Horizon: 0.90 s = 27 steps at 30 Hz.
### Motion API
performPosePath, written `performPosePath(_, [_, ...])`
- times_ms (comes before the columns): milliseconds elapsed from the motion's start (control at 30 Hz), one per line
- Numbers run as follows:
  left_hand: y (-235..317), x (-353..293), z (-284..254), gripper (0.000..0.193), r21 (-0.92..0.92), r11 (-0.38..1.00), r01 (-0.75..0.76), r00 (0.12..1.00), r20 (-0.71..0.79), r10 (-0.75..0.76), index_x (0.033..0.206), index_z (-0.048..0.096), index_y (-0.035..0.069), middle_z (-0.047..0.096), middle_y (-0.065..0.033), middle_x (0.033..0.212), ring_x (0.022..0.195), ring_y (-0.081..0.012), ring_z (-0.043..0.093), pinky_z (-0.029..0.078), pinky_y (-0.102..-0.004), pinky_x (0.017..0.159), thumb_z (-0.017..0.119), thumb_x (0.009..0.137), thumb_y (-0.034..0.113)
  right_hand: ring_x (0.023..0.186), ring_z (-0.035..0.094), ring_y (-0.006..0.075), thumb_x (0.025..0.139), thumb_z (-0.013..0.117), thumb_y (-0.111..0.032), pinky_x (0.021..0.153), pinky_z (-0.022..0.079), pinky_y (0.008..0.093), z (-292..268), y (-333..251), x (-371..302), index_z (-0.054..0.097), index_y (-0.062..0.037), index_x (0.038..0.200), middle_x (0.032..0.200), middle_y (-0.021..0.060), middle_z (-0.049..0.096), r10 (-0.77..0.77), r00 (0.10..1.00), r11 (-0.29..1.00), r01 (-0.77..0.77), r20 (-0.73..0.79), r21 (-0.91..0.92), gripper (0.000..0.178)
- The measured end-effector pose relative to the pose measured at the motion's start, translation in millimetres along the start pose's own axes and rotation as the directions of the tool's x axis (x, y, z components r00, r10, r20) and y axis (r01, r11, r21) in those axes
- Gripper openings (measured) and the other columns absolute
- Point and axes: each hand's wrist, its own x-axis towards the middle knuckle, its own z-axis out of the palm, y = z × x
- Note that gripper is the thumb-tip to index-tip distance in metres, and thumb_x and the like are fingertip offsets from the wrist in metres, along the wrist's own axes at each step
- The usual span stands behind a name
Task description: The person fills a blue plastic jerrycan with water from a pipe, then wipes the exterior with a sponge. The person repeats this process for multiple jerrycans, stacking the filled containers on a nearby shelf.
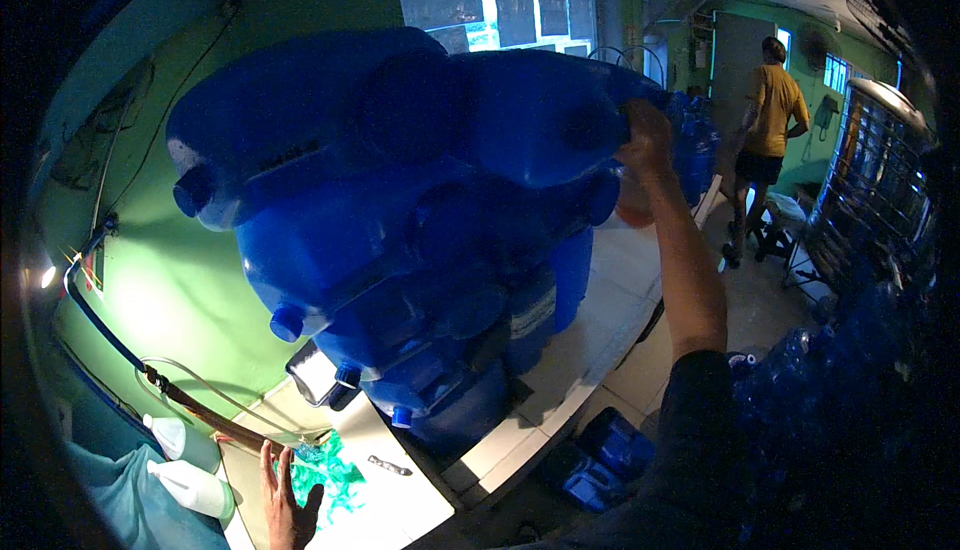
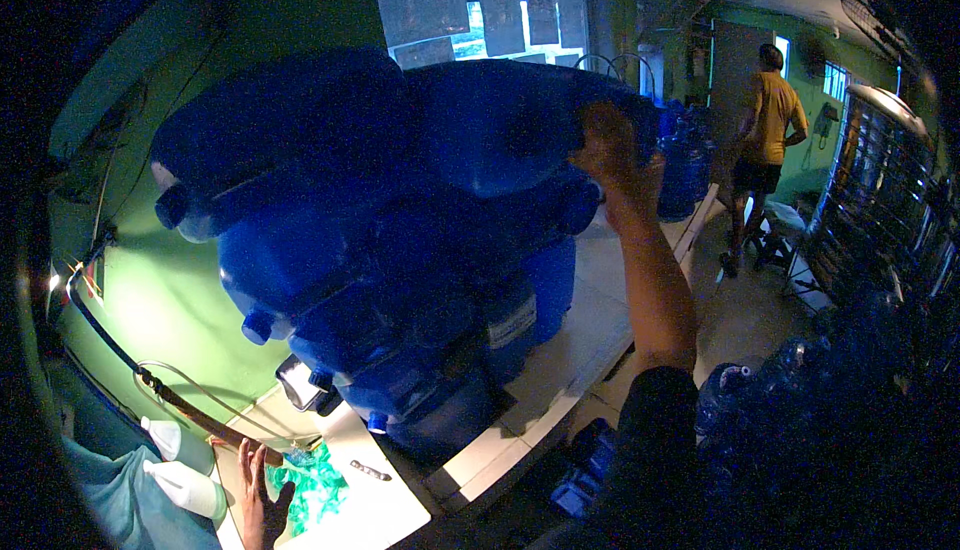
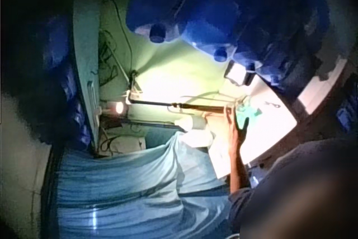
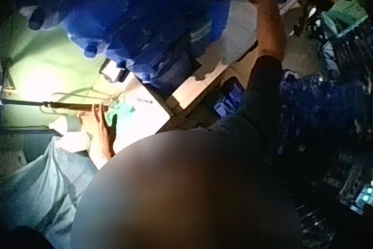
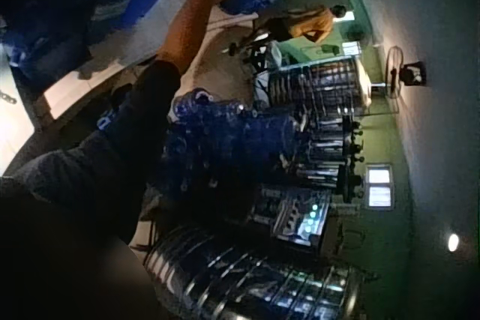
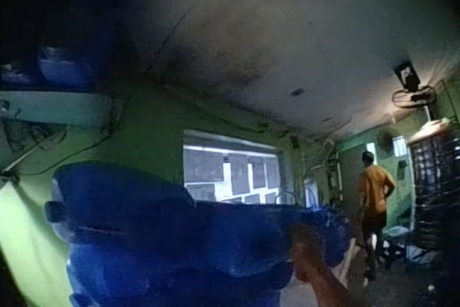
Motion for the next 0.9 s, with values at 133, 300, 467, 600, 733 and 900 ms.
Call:
performPosePath(133, [-0.3, -2.3, 0.7, 0.069, 0.064, 0.998, -0.016, 1.000, 0.019, 0.014, 0.149, 0.038, 0.007, 0.031, -0.0245, 0.155, 0.136, -0.0421, 0.042, 0.039, -0.0458, 0.110, 0.071, 0.090, 0.015, 0.116, 0.058, 0.0406, 0.049, 0.089, -0.026, 0.101, 0.045, 0.0509, 22.9, -21.2, -3.1, 0.067, -0.0053, 0.112, 0.124, 0.0202, 0.062, -0.108, 0.993, 0.993, 0.106, 0.050, 0.049, 0.070])
performPosePath(300, [-9.1, -7.3, 6.6, 0.076, -0.094, 0.992, 0.083, 0.997, 0.012, -0.082, 0.150, 0.039, 0.012, 0.025, -0.0193, 0.160, 0.142, -0.0408, 0.034, 0.035, -0.0526, 0.113, 0.073, 0.083, 0.018, 0.116, 0.055, 0.0403, 0.050, 0.087, -0.023, 0.101, 0.042, 0.0539, 50.0, -51.6, 0.4, 0.067, -0.0063, 0.110, 0.120, 0.0184, 0.062, -0.252, 0.967, 0.968, 0.252, 0.034, 0.005, 0.066])
performPosePath(467, [-13.8, -9.6, 15.1, 0.081, -0.117, 0.985, 0.125, 0.992, 0.050, -0.120, 0.152, 0.035, 0.012, 0.025, -0.0200, 0.160, 0.144, -0.0396, 0.033, 0.036, -0.0490, 0.113, 0.073, 0.082, 0.017, 0.121, 0.050, 0.0428, 0.053, 0.087, -0.022, 0.103, 0.037, 0.0583, 73.0, -70.7, 2.5, 0.061, -0.0054, 0.120, 0.129, 0.0206, 0.056, -0.292, 0.957, 0.955, 0.291, -0.003, 0.062, 0.074])
performPosePath(600, [-9.4, -6.0, 16.6, 0.080, -0.119, 0.980, 0.158, 0.984, 0.105, -0.146, 0.152, 0.034, 0.010, 0.029, -0.0202, 0.159, 0.144, -0.0398, 0.033, 0.034, -0.0472, 0.115, 0.073, 0.083, 0.020, 0.127, 0.046, 0.0431, 0.063, 0.084, -0.026, 0.105, 0.034, 0.0589, 65.3, -92.6, 10.1, 0.054, -0.0079, 0.132, 0.136, 0.0212, 0.050, -0.260, 0.964, 0.966, 0.260, 0.049, 0.014, 0.078])
performPosePath(733, [1.2, 1.4, 24.6, 0.079, -0.112, 0.988, 0.108, 0.987, 0.127, -0.093, 0.152, 0.034, 0.009, 0.028, -0.0205, 0.159, 0.146, -0.0403, 0.030, 0.025, -0.0506, 0.119, 0.071, 0.083, 0.017, 0.135, 0.041, 0.0387, 0.078, 0.078, -0.030, 0.111, 0.029, 0.0565, 28.7, -107.7, -17.3, 0.052, -0.0133, 0.137, 0.140, 0.0174, 0.050, -0.060, 0.998, 0.997, 0.060, 0.001, 0.056, 0.067])
performPosePath(900, [23.3, 0.8, 86.0, 0.072, -0.164, 0.986, -0.031, 0.998, 0.048, 0.039, 0.147, 0.043, 0.011, 0.026, -0.0194, 0.160, 0.146, -0.0422, 0.026, 0.026, -0.0555, 0.117, 0.073, 0.081, 0.012, 0.123, 0.054, 0.0355, 0.085, 0.076, -0.031, 0.105, 0.040, 0.0474, -53.1, -103.0, -238.2, 0.053, -0.0072, 0.135, 0.129, 0.0176, 0.060, 0.437, 0.899, 0.865, -0.430, 0.032, 0.257, 0.061])
